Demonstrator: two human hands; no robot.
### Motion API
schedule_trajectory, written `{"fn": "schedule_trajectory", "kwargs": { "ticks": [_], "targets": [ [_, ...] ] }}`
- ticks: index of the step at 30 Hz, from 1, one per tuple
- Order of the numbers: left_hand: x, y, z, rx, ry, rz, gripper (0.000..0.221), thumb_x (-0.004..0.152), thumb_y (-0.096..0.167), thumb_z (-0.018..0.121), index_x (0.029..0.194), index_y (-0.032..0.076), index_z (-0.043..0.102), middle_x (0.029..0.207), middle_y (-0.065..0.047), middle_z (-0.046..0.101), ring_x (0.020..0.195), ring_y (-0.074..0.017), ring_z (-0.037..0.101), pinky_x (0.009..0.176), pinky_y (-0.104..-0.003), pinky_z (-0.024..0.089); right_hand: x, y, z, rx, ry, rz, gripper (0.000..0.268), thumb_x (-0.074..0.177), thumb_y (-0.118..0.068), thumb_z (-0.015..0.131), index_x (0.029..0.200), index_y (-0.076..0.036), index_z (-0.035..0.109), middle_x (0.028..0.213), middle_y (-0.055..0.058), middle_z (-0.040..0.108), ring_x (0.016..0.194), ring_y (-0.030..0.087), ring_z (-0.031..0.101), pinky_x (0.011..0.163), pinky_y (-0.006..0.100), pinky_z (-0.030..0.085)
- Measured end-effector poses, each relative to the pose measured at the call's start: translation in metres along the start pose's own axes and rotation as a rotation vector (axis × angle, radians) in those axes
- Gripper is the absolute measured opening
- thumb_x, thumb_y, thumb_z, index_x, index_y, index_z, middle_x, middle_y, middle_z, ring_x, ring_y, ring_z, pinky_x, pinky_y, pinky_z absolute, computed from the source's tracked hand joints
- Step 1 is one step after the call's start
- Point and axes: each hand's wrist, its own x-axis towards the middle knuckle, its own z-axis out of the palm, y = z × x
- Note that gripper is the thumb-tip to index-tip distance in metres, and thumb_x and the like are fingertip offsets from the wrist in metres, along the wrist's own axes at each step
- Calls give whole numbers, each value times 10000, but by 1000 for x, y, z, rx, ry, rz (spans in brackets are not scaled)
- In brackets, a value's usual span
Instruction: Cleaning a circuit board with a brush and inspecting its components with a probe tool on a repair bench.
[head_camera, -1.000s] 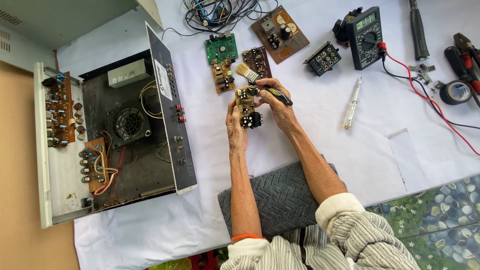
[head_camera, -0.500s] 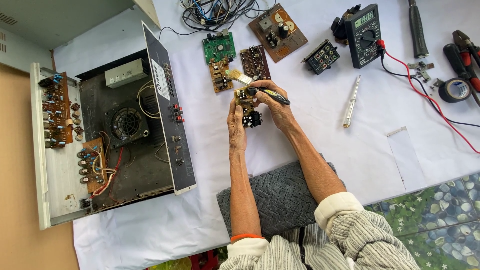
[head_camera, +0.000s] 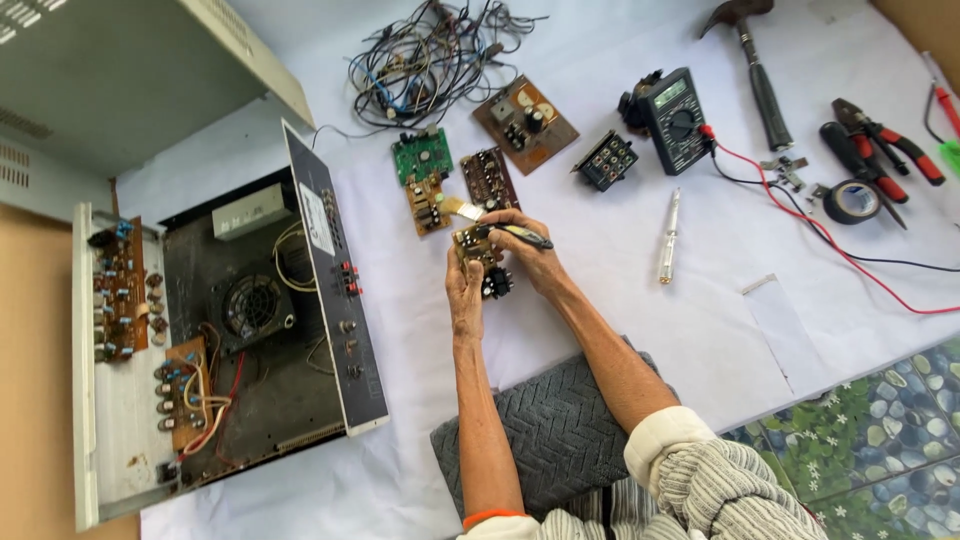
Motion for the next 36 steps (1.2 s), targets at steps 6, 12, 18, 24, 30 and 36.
{"fn": "schedule_trajectory", "kwargs": {
  "ticks": [6, 12, 18, 24, 30, 36],
  "targets": [
    [1, 3, 4, -27, 29, 10, 503, 977, 493, 602, 1333, 139, 567, 1047, -127, 728, 966, -186, 687, 981, -435, 511, -2, -3, 1, -68, 1, 25, 336, 872, -180, 824, 1142, -3, 729, 966, 90, 670, 791, 92, 630, 664, 242, 586],
    [-1, 8, 9, -11, 105, 37, 358, 995, 429, 619, 1204, 140, 594, 970, -99, 725, 948, -149, 654, 968, -402, 512, -3, -2, 2, -83, -35, 46, 325, 885, -170, 818, 1147, -2, 726, 980, 85, 642, 813, 99, 596, 663, 243, 580],
    [-1, 4, 8, 8, 131, 37, 329, 1018, 406, 602, 1145, 103, 602, 913, -130, 723, 893, -179, 682, 925, -416, 538, -5, -6, 3, -107, -52, 54, 327, 894, -181, 805, 1156, -3, 728, 995, 87, 639, 821, 100, 593, 659, 248, 587],
    [1, 1, 7, 40, 135, 43, 278, 1034, 367, 588, 1126, 106, 599, 912, -120, 729, 871, -172, 686, 920, -410, 548, -4, -5, 2, -118, -51, 61, 327, 900, -194, 797, 1162, -12, 729, 978, 80, 634, 822, 100, 592, 668, 242, 568],
    [-1, 6, 9, 62, 131, 69, 297, 1045, 384, 557, 1124, 101, 598, 905, -131, 729, 861, -179, 686, 908, -427, 555, -3, -1, 0, -113, -50, 65, 326, 909, -205, 788, 1164, -11, 729, 966, 80, 629, 814, 102, 588, 668, 245, 572],
    [1, 2, 9, 54, 146, 62, 262, 1028, 354, 582, 1111, 106, 600, 888, -109, 730, 826, -163, 683, 886, -401, 565, 0, 0, 0, -97, -44, 76, 340, 901, -220, 796, 1160, -11, 724, 921, 68, 633, 743, 96, 622, 647, 242, 576]
  ]
}}
